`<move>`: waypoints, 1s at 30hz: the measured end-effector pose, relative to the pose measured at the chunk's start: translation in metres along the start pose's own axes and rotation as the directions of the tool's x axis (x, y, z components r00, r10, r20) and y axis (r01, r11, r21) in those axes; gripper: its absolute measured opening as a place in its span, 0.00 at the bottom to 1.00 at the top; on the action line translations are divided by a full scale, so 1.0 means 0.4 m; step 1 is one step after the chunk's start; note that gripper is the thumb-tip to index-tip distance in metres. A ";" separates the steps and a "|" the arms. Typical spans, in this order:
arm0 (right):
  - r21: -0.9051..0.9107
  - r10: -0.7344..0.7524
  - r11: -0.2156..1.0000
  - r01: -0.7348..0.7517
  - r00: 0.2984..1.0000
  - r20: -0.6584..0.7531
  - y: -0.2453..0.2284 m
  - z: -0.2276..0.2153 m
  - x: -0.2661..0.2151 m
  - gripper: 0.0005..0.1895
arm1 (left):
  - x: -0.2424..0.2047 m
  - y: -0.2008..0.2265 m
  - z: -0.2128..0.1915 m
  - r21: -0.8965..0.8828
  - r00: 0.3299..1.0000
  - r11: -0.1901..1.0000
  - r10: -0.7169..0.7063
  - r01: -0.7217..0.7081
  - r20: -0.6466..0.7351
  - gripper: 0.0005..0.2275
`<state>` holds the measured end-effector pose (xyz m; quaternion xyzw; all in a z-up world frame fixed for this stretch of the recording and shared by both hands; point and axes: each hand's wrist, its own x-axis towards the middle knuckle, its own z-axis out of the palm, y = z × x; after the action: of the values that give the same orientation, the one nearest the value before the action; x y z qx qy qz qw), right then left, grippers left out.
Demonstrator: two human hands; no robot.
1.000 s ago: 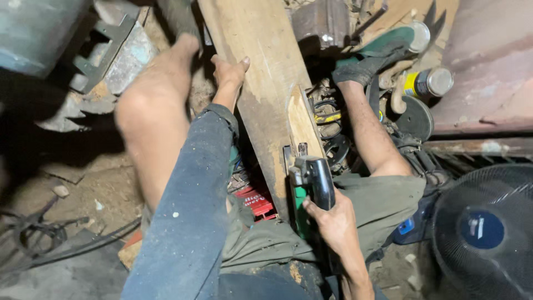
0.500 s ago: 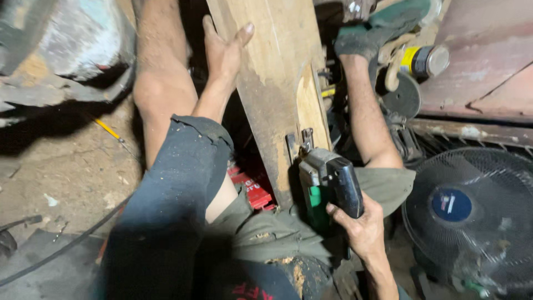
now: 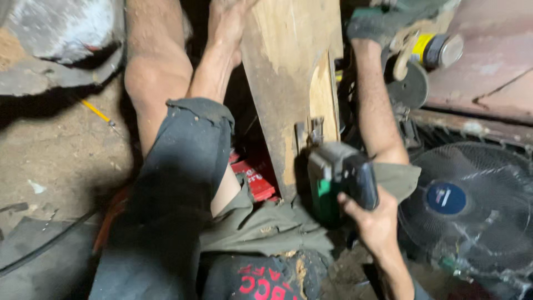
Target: The person uses a jigsaw to cut a curved shape into a plank of wood, then smooths the edges with an angle grinder and a hand file. The person also uses a curved metal blade to check the shape of the cut.
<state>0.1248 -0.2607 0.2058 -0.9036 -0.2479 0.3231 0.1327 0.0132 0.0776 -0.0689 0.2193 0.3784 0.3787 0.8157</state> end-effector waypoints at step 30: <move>0.084 -0.083 0.993 0.079 0.996 0.043 -0.107 0.006 0.085 0.09 | 0.179 0.095 0.253 0.633 0.610 -0.205 0.171 -0.746 0.774 0.21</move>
<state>0.1305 -0.2065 0.2037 -0.8787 -0.2740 0.3485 0.1771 0.1060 0.1498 -0.0141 0.9063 0.2204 0.2385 0.2704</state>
